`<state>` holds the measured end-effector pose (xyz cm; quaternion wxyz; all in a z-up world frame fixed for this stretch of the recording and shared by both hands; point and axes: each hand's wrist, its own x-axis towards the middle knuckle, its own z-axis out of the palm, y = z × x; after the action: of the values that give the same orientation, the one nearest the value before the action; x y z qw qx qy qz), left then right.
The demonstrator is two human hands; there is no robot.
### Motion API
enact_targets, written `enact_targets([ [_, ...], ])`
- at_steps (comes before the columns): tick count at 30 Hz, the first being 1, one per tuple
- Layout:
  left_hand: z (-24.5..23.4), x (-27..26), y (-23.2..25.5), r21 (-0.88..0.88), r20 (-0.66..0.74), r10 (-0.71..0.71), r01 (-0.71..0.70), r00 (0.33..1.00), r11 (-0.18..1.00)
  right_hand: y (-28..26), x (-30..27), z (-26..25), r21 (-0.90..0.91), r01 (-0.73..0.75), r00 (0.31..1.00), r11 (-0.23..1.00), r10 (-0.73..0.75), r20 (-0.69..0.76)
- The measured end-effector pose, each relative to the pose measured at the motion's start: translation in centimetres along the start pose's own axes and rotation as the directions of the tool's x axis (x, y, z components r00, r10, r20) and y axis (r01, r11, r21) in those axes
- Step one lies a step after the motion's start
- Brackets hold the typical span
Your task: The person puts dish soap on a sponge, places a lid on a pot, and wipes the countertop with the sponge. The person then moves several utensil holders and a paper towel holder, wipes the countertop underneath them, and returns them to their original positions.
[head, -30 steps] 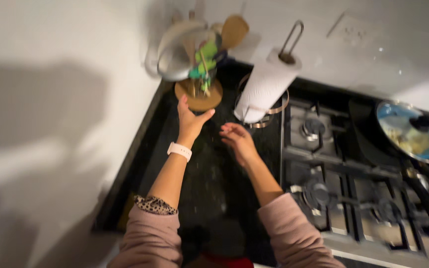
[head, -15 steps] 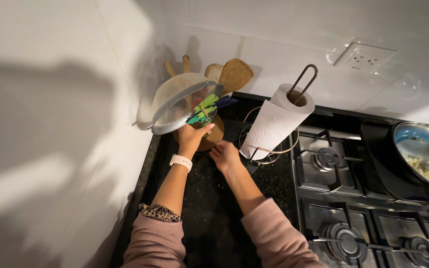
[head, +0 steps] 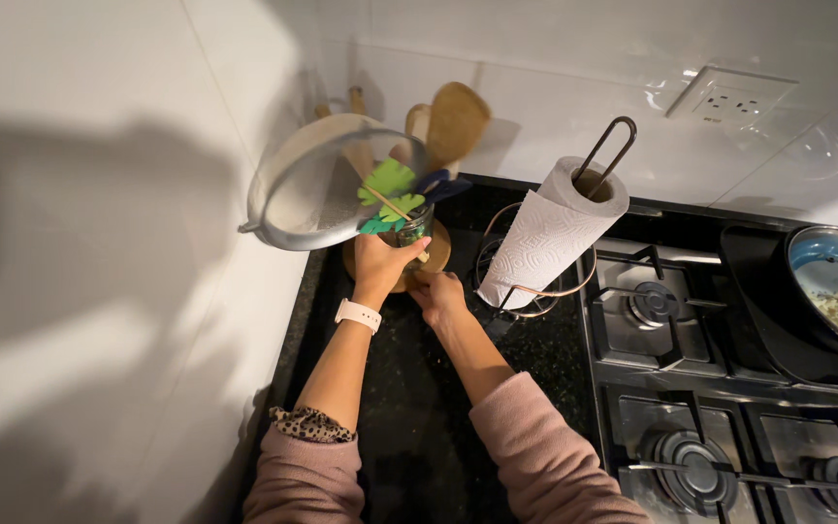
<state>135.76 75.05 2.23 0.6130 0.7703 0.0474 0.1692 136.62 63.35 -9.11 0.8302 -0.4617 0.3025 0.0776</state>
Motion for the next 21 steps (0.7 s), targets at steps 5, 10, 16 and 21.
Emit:
enact_targets([
  [5, -1.6, -1.8, 4.4, 0.05, 0.023, -0.024, 0.023, 0.999, 0.999, 0.9, -0.6, -1.5, -0.008, 0.058, 0.998, 0.998, -0.058, 0.002],
  [10, -1.6, -4.6, 5.6, 0.049, 0.075, -0.011, 0.007, 0.997, 0.999, 0.0, -4.7, -4.2, -0.147, 0.183, 0.983, 0.972, -0.177, 0.051],
  [16, -1.4, -11.8, 9.5, 0.025, 0.152, 0.012, -0.016, 0.988, 1.0, -2.2, -14.1, -9.6, -0.142, 0.236, 0.964, 0.961, -0.214, 0.158],
  [21, 0.0, -21.4, 14.8, -0.026, 0.243, -0.013, 0.02, 0.97, 0.999, -2.0, -19.9, -19.3, -0.15, 0.239, 0.965, 0.959, -0.218, 0.142],
])
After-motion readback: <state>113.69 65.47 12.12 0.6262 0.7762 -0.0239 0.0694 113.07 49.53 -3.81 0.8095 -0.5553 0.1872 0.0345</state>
